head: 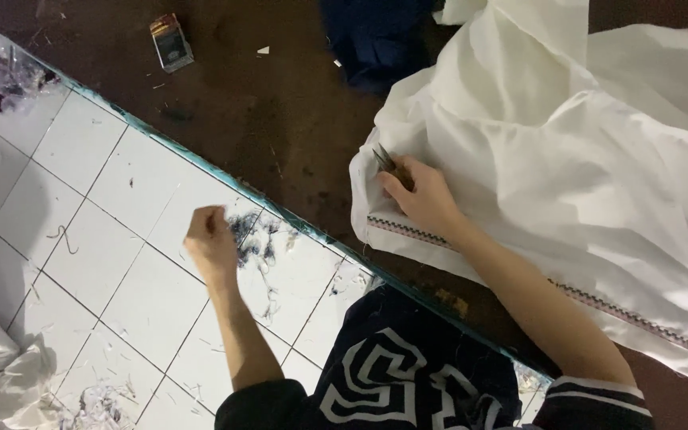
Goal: Trimming loose threads from a white garment using hand-held thread clippers on a work table.
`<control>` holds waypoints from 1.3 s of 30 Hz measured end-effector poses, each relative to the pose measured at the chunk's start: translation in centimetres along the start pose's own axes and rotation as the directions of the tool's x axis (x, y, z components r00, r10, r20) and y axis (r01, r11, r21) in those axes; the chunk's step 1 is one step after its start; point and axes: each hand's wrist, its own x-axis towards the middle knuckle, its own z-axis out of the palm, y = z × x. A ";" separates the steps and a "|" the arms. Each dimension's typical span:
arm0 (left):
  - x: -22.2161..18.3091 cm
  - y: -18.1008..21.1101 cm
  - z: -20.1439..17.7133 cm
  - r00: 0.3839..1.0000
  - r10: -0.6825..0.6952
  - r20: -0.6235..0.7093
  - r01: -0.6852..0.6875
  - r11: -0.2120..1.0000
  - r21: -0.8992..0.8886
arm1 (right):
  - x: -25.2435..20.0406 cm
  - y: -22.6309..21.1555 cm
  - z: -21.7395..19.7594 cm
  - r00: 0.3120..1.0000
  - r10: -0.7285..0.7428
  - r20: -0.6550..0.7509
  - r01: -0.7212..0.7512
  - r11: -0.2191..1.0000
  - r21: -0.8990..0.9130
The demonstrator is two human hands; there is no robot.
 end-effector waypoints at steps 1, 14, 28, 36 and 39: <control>0.1 -1.3 -1.0 0.992 -0.036 -0.124 0.075 0.941 0.331 | 0.1 0.3 0.1 1.000 -0.021 -0.010 0.021 1.000 -0.006; -1.9 9.4 6.0 0.945 0.304 0.120 -0.325 0.910 0.257 | -7.9 0.8 -4.5 0.843 -0.536 0.031 0.441 0.658 -0.610; -6.6 12.7 9.6 0.885 0.178 0.431 -0.228 0.971 0.066 | -11.2 7.6 -5.6 0.898 -0.396 0.192 0.406 0.574 -0.712; -11.6 11.1 11.2 0.872 0.395 0.288 -0.440 0.892 0.109 | -11.7 8.7 -4.6 0.859 -0.491 0.147 0.416 0.499 -0.760; -11.9 10.3 12.1 0.894 0.383 0.235 -0.413 0.906 0.094 | -11.9 7.9 -4.3 0.859 -0.499 0.109 0.387 0.497 -0.776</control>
